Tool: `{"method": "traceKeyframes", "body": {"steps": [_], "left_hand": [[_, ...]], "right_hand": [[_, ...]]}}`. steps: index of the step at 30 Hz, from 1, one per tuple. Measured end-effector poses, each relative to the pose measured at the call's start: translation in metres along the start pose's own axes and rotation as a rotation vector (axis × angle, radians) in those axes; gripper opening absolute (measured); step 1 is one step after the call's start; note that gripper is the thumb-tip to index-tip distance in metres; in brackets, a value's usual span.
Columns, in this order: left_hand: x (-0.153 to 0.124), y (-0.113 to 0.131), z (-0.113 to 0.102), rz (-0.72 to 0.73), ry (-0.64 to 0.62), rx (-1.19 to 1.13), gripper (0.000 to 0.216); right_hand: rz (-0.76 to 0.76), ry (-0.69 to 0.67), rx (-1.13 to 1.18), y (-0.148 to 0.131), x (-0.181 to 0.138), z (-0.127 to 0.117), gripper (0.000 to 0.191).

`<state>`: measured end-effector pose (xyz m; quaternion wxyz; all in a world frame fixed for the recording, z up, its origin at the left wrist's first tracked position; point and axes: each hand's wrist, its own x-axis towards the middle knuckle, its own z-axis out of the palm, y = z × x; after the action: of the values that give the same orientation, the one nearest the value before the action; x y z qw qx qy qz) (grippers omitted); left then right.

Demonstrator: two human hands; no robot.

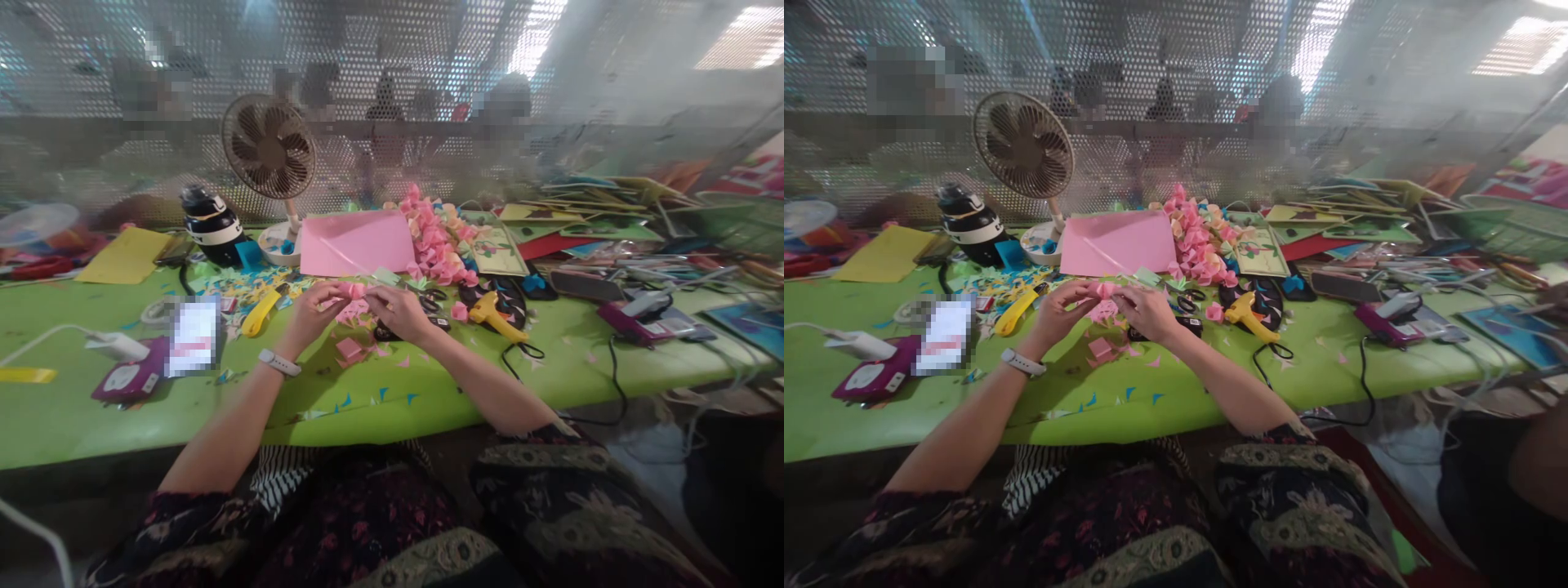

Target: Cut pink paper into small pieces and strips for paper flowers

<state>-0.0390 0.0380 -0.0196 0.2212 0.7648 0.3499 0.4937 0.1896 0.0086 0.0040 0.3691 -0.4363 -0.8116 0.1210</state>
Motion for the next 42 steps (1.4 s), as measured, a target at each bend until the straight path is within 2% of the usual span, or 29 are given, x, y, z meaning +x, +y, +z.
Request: {"method": "traceKeyframes", "body": {"steps": [4,9,15,18,23,28,31,34,38,42], "left_hand": [[0.002,-0.009,-0.005,-0.12,0.028,-0.004,0.043],[0.008,-0.023,-0.023,-0.255,0.061,0.275,0.027],[0.01,-0.03,-0.033,-0.342,0.038,0.378,0.02],[0.01,-0.03,-0.03,-0.368,0.02,0.369,0.017],[0.01,-0.027,-0.028,-0.395,-0.033,0.351,0.017],[0.009,-0.03,-0.026,-0.404,-0.033,0.313,0.017],[0.007,-0.037,-0.024,-0.371,0.002,0.257,0.023],[0.006,-0.045,-0.024,-0.359,0.004,0.247,0.026],[0.006,-0.049,-0.025,-0.366,-0.019,0.292,0.023],[0.006,-0.049,-0.023,-0.327,-0.034,0.353,0.022]], "right_hand": [[0.106,0.033,-0.044,0.006,0.007,-0.018,0.026],[0.246,-0.001,-0.148,0.021,0.014,-0.034,0.021],[0.209,-0.091,-0.13,0.023,0.014,-0.031,0.02],[0.204,-0.146,-0.117,0.014,0.018,-0.028,0.018],[0.16,-0.326,-0.186,-0.008,0.028,-0.036,0.016],[0.238,-0.303,-0.193,-0.007,0.034,-0.045,0.018],[0.254,-0.394,-0.143,-0.003,0.042,-0.04,0.017],[0.185,-0.526,-0.159,-0.007,0.054,-0.027,0.012],[0.11,-0.674,-0.266,-0.022,0.063,-0.008,0.011],[0.136,-0.73,-0.444,-0.036,0.063,0.008,0.011]]}}
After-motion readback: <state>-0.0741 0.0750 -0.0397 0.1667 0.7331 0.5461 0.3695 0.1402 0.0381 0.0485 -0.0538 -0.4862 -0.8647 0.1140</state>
